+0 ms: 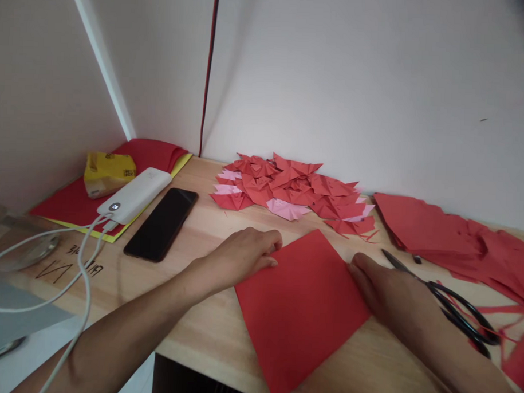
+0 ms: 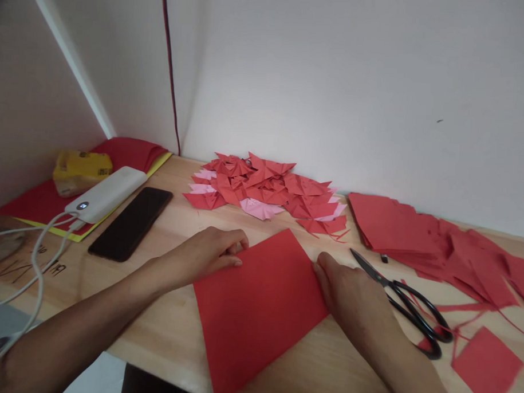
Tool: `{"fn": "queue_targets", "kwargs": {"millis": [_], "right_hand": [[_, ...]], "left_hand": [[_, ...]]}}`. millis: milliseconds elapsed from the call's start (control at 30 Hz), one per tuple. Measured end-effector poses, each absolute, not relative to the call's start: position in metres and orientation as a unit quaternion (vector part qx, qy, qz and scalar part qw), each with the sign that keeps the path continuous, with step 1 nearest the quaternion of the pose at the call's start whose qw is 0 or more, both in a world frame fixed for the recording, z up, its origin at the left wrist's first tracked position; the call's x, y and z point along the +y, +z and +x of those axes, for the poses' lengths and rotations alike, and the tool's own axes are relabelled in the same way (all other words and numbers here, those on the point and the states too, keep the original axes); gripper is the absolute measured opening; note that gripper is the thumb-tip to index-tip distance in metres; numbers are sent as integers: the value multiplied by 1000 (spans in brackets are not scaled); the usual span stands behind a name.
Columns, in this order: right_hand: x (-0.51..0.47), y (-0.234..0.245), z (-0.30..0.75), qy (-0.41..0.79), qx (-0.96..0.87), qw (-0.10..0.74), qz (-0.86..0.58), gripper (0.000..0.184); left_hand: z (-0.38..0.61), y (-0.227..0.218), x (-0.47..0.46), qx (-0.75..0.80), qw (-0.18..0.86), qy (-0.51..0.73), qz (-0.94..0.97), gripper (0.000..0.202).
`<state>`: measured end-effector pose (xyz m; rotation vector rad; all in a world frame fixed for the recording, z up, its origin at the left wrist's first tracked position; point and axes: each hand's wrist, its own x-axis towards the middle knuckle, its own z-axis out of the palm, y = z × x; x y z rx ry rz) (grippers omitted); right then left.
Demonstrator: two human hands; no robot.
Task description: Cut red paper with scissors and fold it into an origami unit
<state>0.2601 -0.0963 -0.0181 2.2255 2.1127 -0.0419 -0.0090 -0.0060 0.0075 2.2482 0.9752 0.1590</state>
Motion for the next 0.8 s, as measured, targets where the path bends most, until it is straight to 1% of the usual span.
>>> {"fn": "queue_targets", "kwargs": {"millis": [200,267,333,433,467,533,667,800], "right_hand": [[-94,-20,258,-5,685,48,727,29],[-94,-21,259,-4,683,57,728,28],[-93,-21,259,-6,684,68,727,27],[-93,-21,260,-8,683,74,727,27],[-93,-21,260,-6,683,72,726,27],[-93,-21,259,1,688,66,723,28],[-92,-21,258,-4,690,68,720,28],[-93,-23,260,-4,694,63,717,26]], "left_hand": [[-14,4,-4,361,334,86,867,12],[-17,3,-1,368,317,103,868,18],[-17,3,3,382,287,132,868,23],[-12,5,4,401,230,203,863,18],[-8,5,1,392,210,231,865,19],[0,5,-9,324,168,268,891,25],[16,2,-41,144,111,188,965,37],[21,-5,-65,94,81,119,985,50]]}}
